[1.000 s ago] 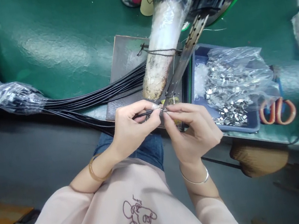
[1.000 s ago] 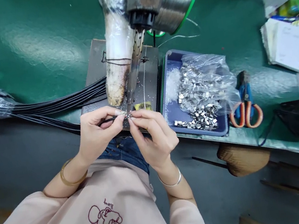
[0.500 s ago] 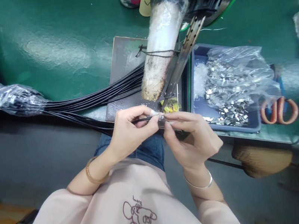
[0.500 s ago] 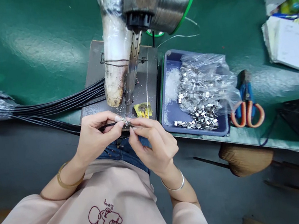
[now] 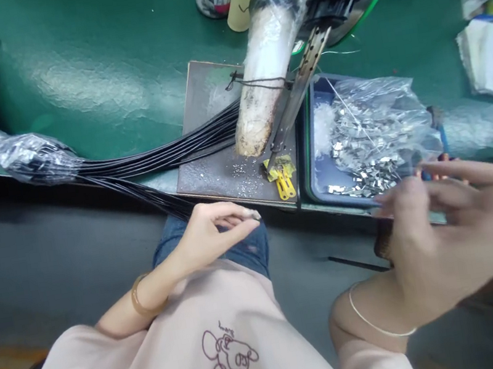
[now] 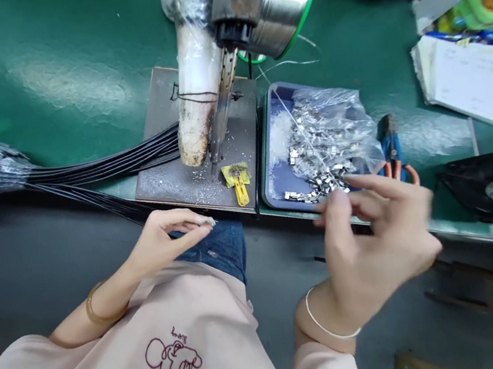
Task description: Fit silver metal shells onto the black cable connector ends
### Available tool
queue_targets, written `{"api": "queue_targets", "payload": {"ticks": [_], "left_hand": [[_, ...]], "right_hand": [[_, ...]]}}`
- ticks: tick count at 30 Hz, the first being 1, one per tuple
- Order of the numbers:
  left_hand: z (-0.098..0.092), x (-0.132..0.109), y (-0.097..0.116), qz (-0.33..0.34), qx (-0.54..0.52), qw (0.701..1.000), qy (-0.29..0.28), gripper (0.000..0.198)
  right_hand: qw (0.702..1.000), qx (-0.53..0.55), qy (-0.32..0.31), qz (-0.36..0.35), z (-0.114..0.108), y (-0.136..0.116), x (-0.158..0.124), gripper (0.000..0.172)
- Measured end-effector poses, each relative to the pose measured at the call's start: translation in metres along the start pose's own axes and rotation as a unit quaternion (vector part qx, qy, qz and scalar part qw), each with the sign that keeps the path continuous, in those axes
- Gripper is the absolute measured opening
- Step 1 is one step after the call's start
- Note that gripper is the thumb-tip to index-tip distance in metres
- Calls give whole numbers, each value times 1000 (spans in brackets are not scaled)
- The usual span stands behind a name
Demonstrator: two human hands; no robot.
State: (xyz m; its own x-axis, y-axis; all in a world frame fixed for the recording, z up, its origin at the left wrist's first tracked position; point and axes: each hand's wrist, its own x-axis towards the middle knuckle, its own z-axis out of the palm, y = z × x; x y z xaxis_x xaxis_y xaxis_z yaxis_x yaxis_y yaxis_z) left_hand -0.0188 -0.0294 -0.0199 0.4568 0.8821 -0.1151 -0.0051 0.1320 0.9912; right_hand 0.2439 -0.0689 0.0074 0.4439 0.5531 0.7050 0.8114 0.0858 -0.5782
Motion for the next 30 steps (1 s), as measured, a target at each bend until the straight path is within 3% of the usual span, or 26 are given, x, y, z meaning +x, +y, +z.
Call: {"api": "queue_targets", "payload": {"ticks": [1,2,5,8,11,13,15,18,21,24,27,29,30], "left_hand": [[-2,0,-1,10,-11,999,36,17],[-4,1,-1,31,-11,997,72,18],[-16,14,4,153,78,972,158,14],[-28,38,9,253,275,908,190,14],[-34,61,7,240,451,844,162,20],[-34,71,3,216,513,817,148,23],[-33,74,1,213,528,809,145,22],[-33,66,7,233,485,832,137,18],[-39,47,26,221,405,885,59,12],[-46,27,44,172,256,938,-158,13],[-46,14,52,134,44,944,-298,11],[-40,12,50,88,-39,926,-364,7],[-37,12,48,55,-60,925,-372,4]], "right_hand": [[993,-59,-95,-26,3,7,9,19],[983,-95,-142,-65,5,13,18,26],[950,-119,-244,-155,7,31,38,47],[932,-128,-308,-142,9,45,47,53],[921,-137,-352,-98,13,53,49,48],[918,-156,-355,-79,17,55,49,43],[921,-174,-343,-66,20,56,50,41],[915,-185,-354,-50,23,58,54,42],[908,-176,-377,-52,24,58,57,43],[921,-155,-350,-77,21,50,53,39],[942,-121,-293,-115,14,38,45,32],[963,-128,-204,-124,9,31,39,22],[973,-119,-157,-124,8,28,36,18]]}}
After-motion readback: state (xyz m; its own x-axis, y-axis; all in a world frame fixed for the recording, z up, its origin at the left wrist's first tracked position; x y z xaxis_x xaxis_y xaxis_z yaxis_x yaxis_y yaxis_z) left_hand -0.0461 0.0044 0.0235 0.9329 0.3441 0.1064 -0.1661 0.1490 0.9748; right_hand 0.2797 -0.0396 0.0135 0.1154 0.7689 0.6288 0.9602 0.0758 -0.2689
